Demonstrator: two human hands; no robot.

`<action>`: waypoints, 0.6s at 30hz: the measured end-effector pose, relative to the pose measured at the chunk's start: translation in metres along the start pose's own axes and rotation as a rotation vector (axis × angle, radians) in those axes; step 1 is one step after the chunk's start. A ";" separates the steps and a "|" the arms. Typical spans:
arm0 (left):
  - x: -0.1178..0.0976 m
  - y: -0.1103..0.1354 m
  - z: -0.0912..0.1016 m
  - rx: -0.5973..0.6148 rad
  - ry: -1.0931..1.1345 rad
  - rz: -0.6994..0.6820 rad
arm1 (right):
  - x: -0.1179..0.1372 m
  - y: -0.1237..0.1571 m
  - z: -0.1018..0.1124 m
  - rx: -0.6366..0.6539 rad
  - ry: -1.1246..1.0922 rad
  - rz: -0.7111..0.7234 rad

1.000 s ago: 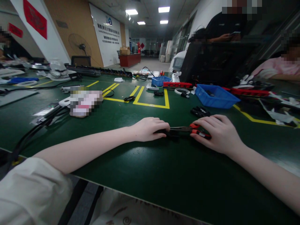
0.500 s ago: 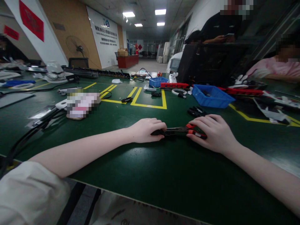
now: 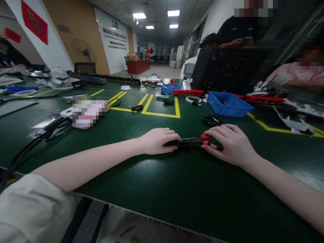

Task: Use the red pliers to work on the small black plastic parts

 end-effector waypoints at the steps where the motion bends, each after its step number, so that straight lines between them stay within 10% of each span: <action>1: 0.000 0.000 0.000 0.001 0.000 -0.002 | 0.000 0.000 0.000 0.002 0.004 -0.002; 18: 0.003 0.000 0.000 -0.020 0.085 0.049 | 0.011 -0.005 0.019 -0.049 -0.019 -0.048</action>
Point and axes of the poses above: each hand's wrist, its own y-axis away from the middle knuckle, its own z-axis out of the back of the hand, x = y × z, the point moved 3 cm from there along -y, towards the middle knuckle, and after that the axes turned 11 degrees about -z, right-handed, at the moved point
